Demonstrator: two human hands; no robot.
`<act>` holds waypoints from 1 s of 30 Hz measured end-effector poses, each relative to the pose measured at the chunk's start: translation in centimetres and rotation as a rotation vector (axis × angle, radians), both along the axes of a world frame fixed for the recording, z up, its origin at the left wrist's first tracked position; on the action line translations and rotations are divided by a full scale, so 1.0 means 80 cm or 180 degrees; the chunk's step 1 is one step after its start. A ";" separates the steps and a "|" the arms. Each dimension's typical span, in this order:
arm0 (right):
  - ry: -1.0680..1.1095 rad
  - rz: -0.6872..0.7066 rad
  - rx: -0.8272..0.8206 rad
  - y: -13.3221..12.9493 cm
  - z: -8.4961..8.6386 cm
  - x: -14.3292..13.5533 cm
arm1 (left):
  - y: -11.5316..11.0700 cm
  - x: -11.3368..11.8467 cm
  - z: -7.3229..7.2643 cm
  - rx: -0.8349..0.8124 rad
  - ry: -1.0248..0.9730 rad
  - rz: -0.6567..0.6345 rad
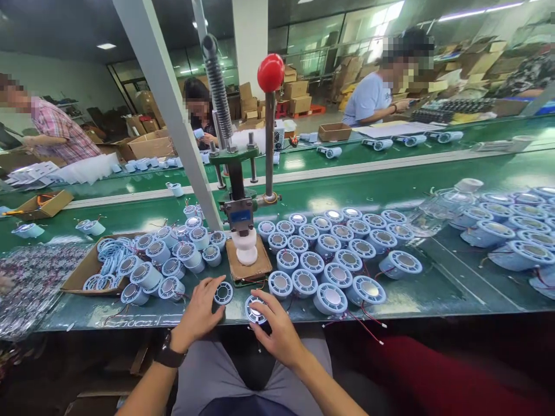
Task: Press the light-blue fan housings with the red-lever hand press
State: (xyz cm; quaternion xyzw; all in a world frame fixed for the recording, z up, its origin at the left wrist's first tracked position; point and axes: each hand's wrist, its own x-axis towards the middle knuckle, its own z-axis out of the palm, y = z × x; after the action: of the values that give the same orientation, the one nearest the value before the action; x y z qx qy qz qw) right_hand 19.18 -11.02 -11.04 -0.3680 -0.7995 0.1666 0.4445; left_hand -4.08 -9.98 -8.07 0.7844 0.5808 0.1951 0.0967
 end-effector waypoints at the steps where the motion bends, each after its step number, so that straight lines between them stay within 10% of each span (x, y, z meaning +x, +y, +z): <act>1: -0.0006 0.0012 -0.0005 0.000 0.001 0.001 | 0.001 -0.002 0.002 -0.0024 0.0020 -0.0002; 11: 0.0277 -0.0304 -0.0276 -0.009 0.000 -0.018 | 0.003 -0.019 0.010 -0.0149 -0.0354 -0.0050; 19: 0.0522 -0.0266 -0.0596 0.010 -0.013 -0.082 | -0.025 0.033 0.033 0.0195 -0.0912 0.0161; 30: 0.0758 -0.0056 -0.0965 0.012 -0.016 -0.082 | -0.029 0.051 0.022 0.0017 -0.1477 0.0871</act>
State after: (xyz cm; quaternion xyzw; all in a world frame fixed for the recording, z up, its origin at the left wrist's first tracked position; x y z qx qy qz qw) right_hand 12.60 -10.06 -12.31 -0.4154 -0.7038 0.3236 0.4768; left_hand 0.00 -12.27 -6.33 0.6331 0.6431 0.3825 0.1979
